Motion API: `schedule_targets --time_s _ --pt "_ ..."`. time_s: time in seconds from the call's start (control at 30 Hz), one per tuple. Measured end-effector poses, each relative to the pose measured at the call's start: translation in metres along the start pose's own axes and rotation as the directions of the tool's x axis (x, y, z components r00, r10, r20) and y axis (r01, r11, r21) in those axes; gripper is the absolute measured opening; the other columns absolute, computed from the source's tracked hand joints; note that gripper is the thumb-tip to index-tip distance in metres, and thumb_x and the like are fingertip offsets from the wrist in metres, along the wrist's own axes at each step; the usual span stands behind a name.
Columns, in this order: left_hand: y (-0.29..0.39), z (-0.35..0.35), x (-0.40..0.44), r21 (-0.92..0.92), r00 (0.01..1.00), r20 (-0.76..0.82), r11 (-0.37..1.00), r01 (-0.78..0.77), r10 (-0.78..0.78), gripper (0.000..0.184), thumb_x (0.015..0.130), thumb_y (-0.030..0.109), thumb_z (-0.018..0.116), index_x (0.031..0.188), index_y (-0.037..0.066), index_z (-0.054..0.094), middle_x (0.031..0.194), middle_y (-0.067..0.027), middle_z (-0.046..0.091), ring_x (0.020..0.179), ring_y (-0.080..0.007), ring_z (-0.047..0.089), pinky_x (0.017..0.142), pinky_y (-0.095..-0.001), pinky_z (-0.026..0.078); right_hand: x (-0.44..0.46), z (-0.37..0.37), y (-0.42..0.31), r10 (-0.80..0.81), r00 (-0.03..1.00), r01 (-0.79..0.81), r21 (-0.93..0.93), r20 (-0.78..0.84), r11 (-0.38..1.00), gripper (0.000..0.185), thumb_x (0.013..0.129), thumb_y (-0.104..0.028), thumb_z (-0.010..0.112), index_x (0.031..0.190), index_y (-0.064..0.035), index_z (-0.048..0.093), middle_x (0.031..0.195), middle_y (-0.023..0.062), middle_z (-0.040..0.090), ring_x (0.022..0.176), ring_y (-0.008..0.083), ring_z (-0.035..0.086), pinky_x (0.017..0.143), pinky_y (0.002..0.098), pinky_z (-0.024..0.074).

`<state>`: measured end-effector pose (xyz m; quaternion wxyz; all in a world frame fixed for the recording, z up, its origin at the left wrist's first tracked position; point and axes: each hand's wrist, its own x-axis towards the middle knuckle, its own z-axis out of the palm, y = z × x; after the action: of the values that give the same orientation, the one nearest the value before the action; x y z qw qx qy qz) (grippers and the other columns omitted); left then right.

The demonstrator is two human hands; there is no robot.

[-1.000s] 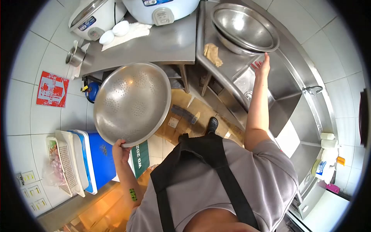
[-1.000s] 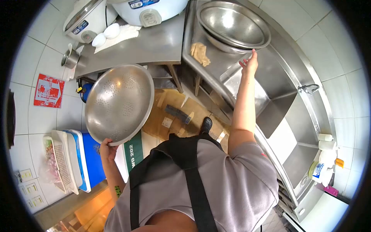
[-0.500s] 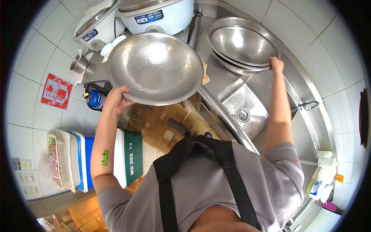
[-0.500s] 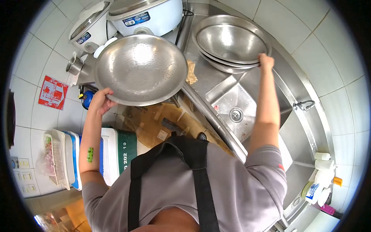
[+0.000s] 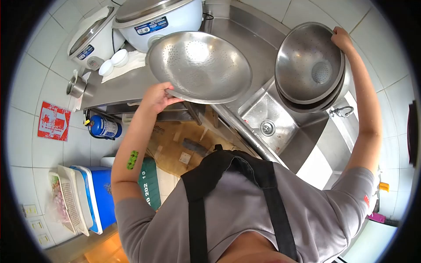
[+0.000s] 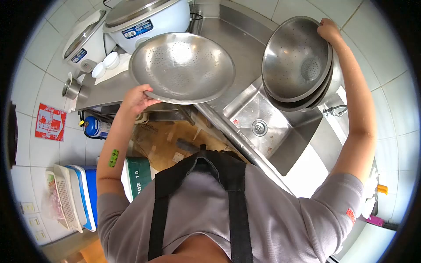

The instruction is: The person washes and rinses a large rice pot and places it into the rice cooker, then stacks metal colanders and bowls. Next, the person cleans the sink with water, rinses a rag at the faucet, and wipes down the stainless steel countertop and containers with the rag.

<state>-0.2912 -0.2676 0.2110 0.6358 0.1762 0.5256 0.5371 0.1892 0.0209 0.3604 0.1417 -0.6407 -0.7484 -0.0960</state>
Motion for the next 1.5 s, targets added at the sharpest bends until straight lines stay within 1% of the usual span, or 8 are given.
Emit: schedule_targets --time_s 0.5,0.57,0.63,0.77,1.0,1.1,1.23,1.5 --pt "-0.145 0.099 0.104 -0.177 0.963 0.268 0.982 0.063 -0.013 0.052 0.084 0.030 0.047 0.114 -0.008 0.031 0.107 -0.0227 0.047 0.092 -0.0354 0.052 0.077 -0.0511 0.045 0.119 -0.002 0.074 0.123 0.990 -0.139 0.616 0.068 0.776 0.026 0.063 -0.011 0.057 0.084 0.0028 0.059 0.084 0.0165 0.060 0.079 0.0257 0.056 0.067 0.0327 0.0442" --pt "-0.157 0.106 0.113 -0.124 0.985 0.172 0.991 0.045 -0.024 0.062 0.084 0.043 0.042 0.124 0.001 0.023 0.115 -0.0184 0.044 0.098 -0.0329 0.050 0.077 -0.0493 0.045 -0.021 -0.053 -0.104 0.298 0.952 -0.304 0.363 0.073 0.881 0.026 0.065 -0.012 0.056 0.087 0.0019 0.059 0.084 0.0164 0.060 0.079 0.0252 0.056 0.068 0.0329 0.0437" --pt "-0.157 0.116 0.105 -0.025 0.965 -0.190 0.982 -0.187 0.179 0.056 0.084 0.045 0.039 0.126 0.011 0.024 0.120 -0.0130 0.040 0.104 -0.0293 0.047 0.077 -0.0478 0.044 0.054 0.049 -0.043 0.015 0.998 -0.049 0.662 0.057 0.748 0.007 0.059 -0.011 0.055 0.062 -0.0044 0.053 0.057 0.0038 0.048 0.051 0.0160 0.043 0.044 0.0322 0.0330" --pt "-0.175 0.096 0.143 0.022 0.863 -0.353 0.925 -0.380 0.363 0.051 0.088 0.037 0.038 0.124 0.001 0.030 0.126 -0.0145 0.033 0.109 -0.0245 0.041 0.087 -0.0321 0.036 0.011 0.103 -0.073 0.135 0.917 -0.387 0.748 0.376 0.540 0.008 0.057 -0.009 0.057 0.056 -0.0029 0.052 0.051 0.0026 0.043 0.047 0.0153 0.041 0.041 0.0305 0.0304" --pt "-0.174 0.099 0.161 0.346 0.726 -0.344 0.799 -0.491 0.595 0.045 0.088 0.040 0.033 0.116 0.005 0.042 0.115 -0.0132 0.044 0.104 -0.0228 0.044 0.085 -0.0375 0.035 -0.043 0.192 -0.036 0.215 0.868 -0.495 0.737 0.448 0.461 0.013 0.060 -0.010 0.054 0.068 -0.0012 0.052 0.055 0.0047 0.043 0.046 0.0154 0.040 0.039 0.0302 0.0287" --pt "-0.130 0.104 0.122 -0.314 0.961 -0.212 0.919 -0.237 0.175 0.060 0.087 0.049 0.026 0.120 0.001 0.037 0.129 -0.0159 0.029 0.117 -0.0263 0.032 0.094 -0.0411 0.029 -0.057 0.195 -0.035 0.149 0.823 -0.527 0.641 0.548 0.558 0.023 0.063 -0.015 0.053 0.082 -0.0027 0.051 0.069 0.0065 0.048 0.061 0.0196 0.047 0.048 0.0322 0.0395" --pt "-0.065 0.079 0.144 -0.120 0.985 -0.060 0.978 -0.171 0.164 0.109 0.060 0.082 0.021 0.132 0.004 -0.003 0.139 -0.0143 0.004 0.127 -0.0282 0.011 0.097 -0.0472 0.015 -0.061 0.215 -0.039 0.016 0.677 -0.658 0.596 0.736 0.460 0.051 0.064 -0.015 0.053 0.113 -0.0076 0.040 0.100 0.0134 0.047 0.093 0.0236 0.045 0.078 0.0352 0.0412" --pt "-0.030 0.076 0.167 0.139 0.998 -0.025 0.989 -0.057 0.061 0.068 0.065 0.047 0.060 0.114 0.002 0.044 0.109 -0.0122 0.050 0.097 -0.0223 0.048 0.083 -0.0366 0.038 -0.054 0.225 -0.044 0.126 0.800 -0.596 0.751 0.587 0.285 0.040 0.064 -0.023 0.063 0.093 0.0032 0.058 0.086 0.0131 0.059 0.083 0.0222 0.053 0.076 0.0298 0.0416"
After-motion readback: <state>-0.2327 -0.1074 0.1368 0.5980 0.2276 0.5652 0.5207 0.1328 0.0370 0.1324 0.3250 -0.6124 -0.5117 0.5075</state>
